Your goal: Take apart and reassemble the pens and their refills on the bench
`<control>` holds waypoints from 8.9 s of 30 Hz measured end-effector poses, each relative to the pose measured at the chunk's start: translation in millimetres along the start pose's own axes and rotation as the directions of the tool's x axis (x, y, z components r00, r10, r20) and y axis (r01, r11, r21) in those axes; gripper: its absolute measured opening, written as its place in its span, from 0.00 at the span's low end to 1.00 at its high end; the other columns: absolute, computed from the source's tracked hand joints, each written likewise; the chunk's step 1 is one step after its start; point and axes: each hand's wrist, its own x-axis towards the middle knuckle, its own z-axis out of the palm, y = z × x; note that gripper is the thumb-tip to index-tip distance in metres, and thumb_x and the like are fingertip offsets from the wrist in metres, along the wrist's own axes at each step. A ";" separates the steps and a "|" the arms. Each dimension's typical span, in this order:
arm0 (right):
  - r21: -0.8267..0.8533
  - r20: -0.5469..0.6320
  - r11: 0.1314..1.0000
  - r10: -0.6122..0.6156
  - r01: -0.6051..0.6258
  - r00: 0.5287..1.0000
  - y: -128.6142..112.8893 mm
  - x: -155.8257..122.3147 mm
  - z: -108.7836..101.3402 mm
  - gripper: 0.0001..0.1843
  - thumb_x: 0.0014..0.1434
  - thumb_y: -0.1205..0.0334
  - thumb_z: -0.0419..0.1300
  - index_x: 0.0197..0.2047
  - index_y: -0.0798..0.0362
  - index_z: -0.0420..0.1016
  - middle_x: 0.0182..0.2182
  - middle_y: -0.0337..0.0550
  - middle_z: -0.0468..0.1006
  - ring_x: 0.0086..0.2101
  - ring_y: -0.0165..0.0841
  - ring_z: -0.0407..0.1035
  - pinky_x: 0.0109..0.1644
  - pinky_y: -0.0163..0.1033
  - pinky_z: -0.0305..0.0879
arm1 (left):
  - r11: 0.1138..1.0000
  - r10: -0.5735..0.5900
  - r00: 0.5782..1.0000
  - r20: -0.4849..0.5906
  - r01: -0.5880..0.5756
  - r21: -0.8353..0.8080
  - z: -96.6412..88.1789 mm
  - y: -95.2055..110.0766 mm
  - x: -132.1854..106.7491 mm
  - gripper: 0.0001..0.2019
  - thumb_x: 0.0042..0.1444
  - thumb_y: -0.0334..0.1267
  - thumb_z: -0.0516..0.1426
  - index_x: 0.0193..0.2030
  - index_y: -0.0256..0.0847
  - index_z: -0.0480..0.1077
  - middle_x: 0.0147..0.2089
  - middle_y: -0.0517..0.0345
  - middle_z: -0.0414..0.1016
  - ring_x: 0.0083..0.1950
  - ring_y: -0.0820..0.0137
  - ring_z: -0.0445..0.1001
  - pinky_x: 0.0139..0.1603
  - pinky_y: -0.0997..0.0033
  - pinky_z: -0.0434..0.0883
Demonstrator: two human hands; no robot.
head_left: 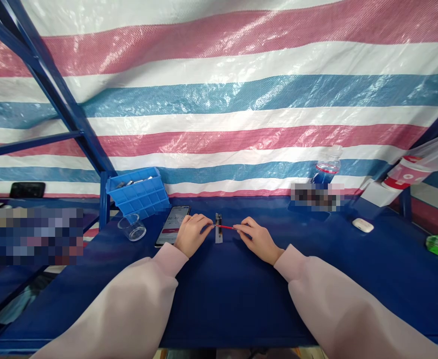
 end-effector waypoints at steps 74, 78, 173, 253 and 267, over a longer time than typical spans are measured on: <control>-0.021 0.197 0.834 0.544 -0.552 0.815 -23.4 44.8 15.0 0.11 0.58 0.55 0.51 0.34 0.51 0.71 0.34 0.41 0.74 0.37 0.33 0.67 0.36 0.35 0.58 | 0.882 -0.423 0.802 0.422 0.471 -0.010 23.7 10.5 31.1 0.13 0.58 0.37 0.46 0.34 0.35 0.68 0.31 0.47 0.75 0.33 0.65 0.75 0.36 0.70 0.68; -0.053 0.177 0.838 0.543 -0.543 0.821 -27.4 48.1 22.6 0.13 0.57 0.53 0.51 0.35 0.51 0.70 0.37 0.42 0.73 0.38 0.34 0.67 0.36 0.35 0.58 | 0.888 -0.433 0.821 0.373 0.460 0.019 28.1 8.9 29.6 0.13 0.58 0.39 0.45 0.37 0.35 0.68 0.40 0.42 0.74 0.43 0.61 0.73 0.42 0.67 0.67; 0.076 -0.379 0.952 0.303 -0.297 0.874 -22.2 47.2 35.7 0.15 0.56 0.73 0.47 0.39 0.52 0.73 0.38 0.44 0.75 0.44 0.35 0.64 0.47 0.42 0.51 | 0.988 -0.147 0.981 -0.127 0.140 -0.061 13.8 -15.7 16.3 0.10 0.54 0.34 0.51 0.36 0.44 0.73 0.38 0.58 0.74 0.39 0.69 0.70 0.37 0.74 0.66; 0.051 -0.254 0.970 0.243 -0.238 0.936 -17.4 48.0 32.5 0.15 0.53 0.73 0.52 0.37 0.49 0.76 0.36 0.40 0.76 0.40 0.34 0.65 0.45 0.40 0.54 | 0.987 -0.147 0.988 -0.050 0.143 -0.077 16.2 -5.6 17.2 0.08 0.54 0.38 0.53 0.36 0.45 0.74 0.37 0.59 0.74 0.39 0.68 0.70 0.37 0.73 0.65; 0.239 -0.276 0.964 0.181 -0.115 0.944 -10.3 49.6 43.2 0.12 0.55 0.71 0.51 0.40 0.54 0.73 0.35 0.44 0.74 0.35 0.32 0.68 0.42 0.37 0.63 | 0.985 -0.170 0.959 -0.227 0.171 -0.012 15.8 -10.5 19.2 0.09 0.54 0.38 0.54 0.41 0.43 0.71 0.42 0.55 0.74 0.45 0.64 0.68 0.46 0.65 0.62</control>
